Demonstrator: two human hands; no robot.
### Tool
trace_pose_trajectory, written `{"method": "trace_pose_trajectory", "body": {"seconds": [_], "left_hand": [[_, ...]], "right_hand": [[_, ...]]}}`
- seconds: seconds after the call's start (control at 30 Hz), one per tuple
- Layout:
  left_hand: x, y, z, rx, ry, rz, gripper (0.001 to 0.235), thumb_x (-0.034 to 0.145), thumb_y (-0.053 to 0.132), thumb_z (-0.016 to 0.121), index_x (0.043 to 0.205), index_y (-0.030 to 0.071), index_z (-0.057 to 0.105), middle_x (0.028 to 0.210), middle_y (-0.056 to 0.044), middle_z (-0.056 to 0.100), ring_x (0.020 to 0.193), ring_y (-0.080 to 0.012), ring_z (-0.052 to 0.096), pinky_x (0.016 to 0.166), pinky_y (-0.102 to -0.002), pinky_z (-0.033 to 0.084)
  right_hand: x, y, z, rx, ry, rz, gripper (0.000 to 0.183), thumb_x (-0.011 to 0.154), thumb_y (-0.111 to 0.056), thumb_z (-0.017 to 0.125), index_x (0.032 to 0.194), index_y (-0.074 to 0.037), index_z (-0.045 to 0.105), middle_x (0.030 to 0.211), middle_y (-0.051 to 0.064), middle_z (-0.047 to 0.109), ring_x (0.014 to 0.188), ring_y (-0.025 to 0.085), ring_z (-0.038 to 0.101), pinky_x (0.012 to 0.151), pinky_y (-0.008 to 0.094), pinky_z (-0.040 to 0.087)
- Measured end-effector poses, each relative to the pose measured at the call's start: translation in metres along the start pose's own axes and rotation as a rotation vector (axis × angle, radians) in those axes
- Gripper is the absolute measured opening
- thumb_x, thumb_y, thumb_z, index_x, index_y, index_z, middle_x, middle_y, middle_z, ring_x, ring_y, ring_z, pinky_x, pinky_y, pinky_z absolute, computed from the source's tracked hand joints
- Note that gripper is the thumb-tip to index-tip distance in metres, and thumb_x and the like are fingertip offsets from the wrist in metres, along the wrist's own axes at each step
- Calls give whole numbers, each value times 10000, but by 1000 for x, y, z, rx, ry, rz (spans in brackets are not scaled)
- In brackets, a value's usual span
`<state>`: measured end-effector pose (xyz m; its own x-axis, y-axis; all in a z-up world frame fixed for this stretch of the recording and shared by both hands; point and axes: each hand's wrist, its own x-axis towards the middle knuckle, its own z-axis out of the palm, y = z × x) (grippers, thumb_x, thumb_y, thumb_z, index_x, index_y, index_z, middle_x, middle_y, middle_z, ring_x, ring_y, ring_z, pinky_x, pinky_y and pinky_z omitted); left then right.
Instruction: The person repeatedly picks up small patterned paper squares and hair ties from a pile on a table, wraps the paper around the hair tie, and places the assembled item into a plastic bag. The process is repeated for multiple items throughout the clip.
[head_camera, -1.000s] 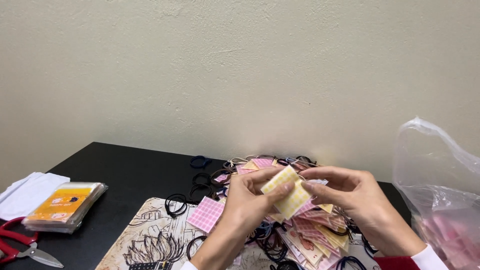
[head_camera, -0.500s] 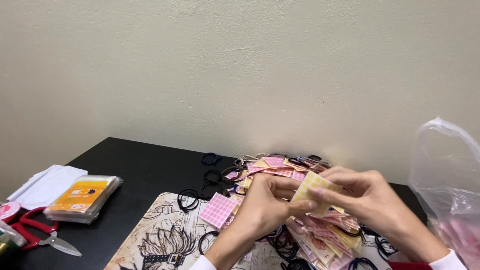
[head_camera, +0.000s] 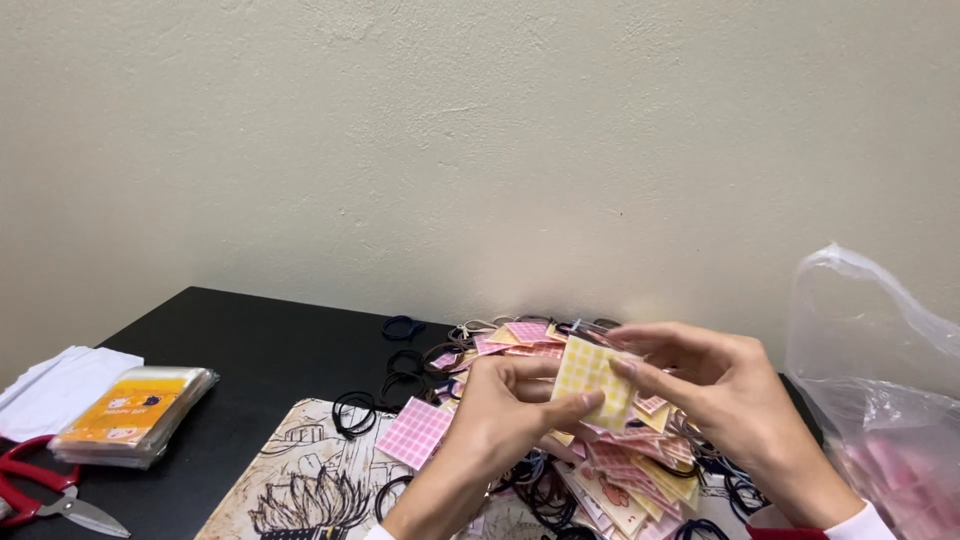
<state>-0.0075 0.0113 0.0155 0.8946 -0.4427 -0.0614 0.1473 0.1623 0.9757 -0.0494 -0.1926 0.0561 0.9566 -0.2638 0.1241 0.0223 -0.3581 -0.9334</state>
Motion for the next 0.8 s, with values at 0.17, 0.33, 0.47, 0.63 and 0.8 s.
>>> {"method": "trace_pose_trajectory", "body": {"seconds": [0.17,0.33,0.47,0.63,0.8], "left_hand": [[-7,12,5,-7,-13,-24,537,840,158,925,1358,18,895,1213,-239,940,934,-319,911,627,-323,726],[8,-4,3,-134,31,63,308,927,130,897,1173,-50,935,1084,-241,922,929,-362,885,622,-421,744],[5,0,6,-121,74,32,308,913,183,915,1129,-34,942,1011,-210,912,891,-321,881,651,-419,747],[-3,11,7,-232,132,-1,380,919,65,889,1261,-100,910,1220,-315,929,976,-477,903,623,-408,765],[3,7,5,-221,117,23,377,901,41,889,1252,-97,902,1232,-302,920,1057,-445,901,705,-466,773]], "right_hand": [[-3,4,1,31,46,-77,767,832,-2,890,1581,-139,800,1066,175,932,990,285,891,943,392,733],[4,22,8,99,38,-149,235,856,-20,927,1057,76,1001,1015,206,1010,946,228,872,861,344,670],[-2,10,11,190,95,-64,220,905,36,877,1085,128,964,1089,251,974,923,298,822,849,399,663],[-5,-9,13,336,207,167,325,1060,-51,717,1308,118,840,1285,241,866,1150,315,767,998,441,620],[1,2,7,341,172,159,396,1127,-170,707,1108,197,855,1133,291,859,951,380,738,926,474,618]]}}
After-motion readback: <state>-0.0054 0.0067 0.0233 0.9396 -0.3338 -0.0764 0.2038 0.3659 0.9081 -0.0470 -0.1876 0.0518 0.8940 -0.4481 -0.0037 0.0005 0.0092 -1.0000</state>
